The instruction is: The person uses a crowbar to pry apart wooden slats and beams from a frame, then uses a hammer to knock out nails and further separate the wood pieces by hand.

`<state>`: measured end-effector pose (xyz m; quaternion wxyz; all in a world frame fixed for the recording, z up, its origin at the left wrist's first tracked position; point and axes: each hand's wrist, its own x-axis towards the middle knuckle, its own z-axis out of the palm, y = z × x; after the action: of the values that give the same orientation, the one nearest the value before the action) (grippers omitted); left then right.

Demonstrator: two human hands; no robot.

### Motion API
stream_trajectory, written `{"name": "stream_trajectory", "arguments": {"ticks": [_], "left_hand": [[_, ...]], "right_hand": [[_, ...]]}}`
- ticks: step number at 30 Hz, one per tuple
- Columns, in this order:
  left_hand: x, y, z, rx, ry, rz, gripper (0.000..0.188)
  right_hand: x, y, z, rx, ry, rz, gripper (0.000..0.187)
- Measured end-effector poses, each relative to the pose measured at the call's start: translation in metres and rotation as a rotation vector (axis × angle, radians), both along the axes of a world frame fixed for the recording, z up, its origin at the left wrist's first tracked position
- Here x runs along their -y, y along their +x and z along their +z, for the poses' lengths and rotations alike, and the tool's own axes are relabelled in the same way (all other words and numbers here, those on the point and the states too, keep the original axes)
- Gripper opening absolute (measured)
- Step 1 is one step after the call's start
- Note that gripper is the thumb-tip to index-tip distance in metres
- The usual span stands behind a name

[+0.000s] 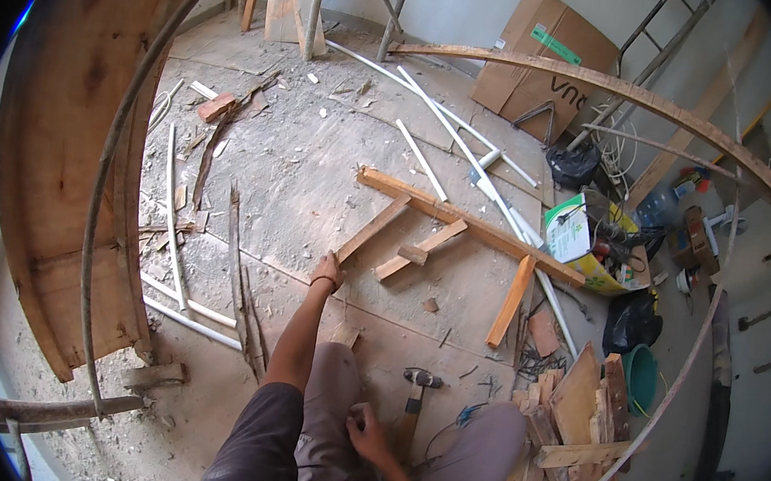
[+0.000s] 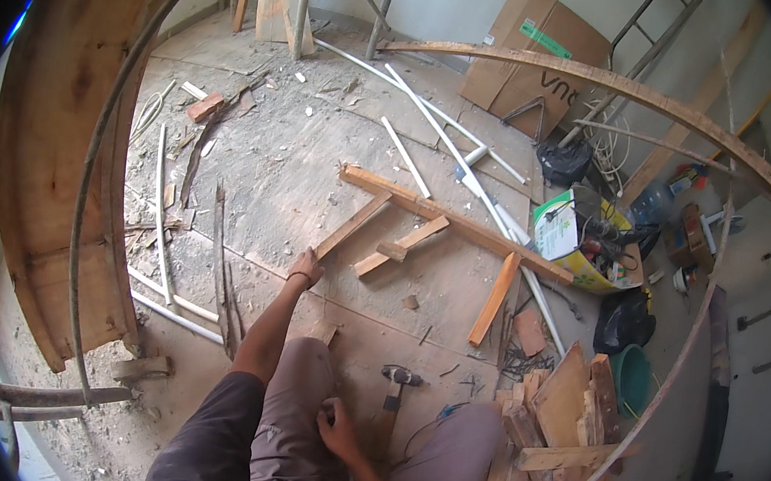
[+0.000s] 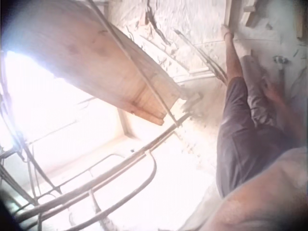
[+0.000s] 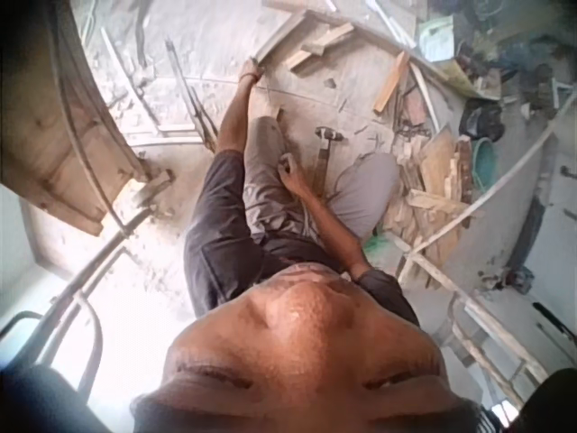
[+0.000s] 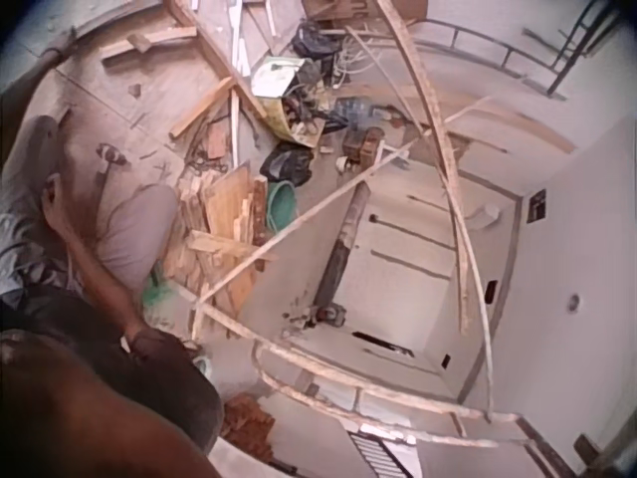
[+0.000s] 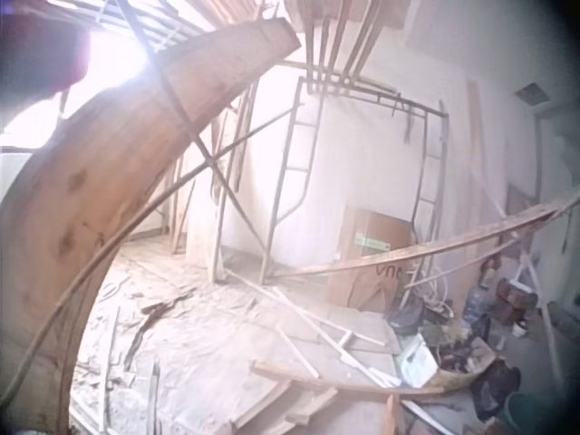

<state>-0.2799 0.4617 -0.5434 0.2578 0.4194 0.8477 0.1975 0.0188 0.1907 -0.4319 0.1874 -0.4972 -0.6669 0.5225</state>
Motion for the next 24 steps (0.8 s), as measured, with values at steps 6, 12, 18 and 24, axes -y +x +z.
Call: {"name": "stream_trajectory", "arguments": {"ticks": [6, 12, 18, 24], "left_hand": [[0.009, -0.011, -0.003, -0.124, -0.009, -0.093, 0.033], [0.082, 0.028, 0.087, -0.245, 0.18, -0.201, 0.032], [0.133, 0.041, 0.191, -0.332, 0.336, -0.258, 0.038], [0.142, 0.042, 0.279, -0.363, 0.409, -0.308, 0.04]], "right_hand": [[0.004, -0.002, -0.007, -0.036, 0.054, 0.019, 0.028], [-0.003, -0.003, -0.004, -0.039, 0.072, 0.04, 0.029], [-0.009, 0.007, -0.005, -0.009, 0.031, 0.131, 0.03], [-0.018, 0.012, -0.025, -0.068, 0.079, 0.162, 0.031]]}}
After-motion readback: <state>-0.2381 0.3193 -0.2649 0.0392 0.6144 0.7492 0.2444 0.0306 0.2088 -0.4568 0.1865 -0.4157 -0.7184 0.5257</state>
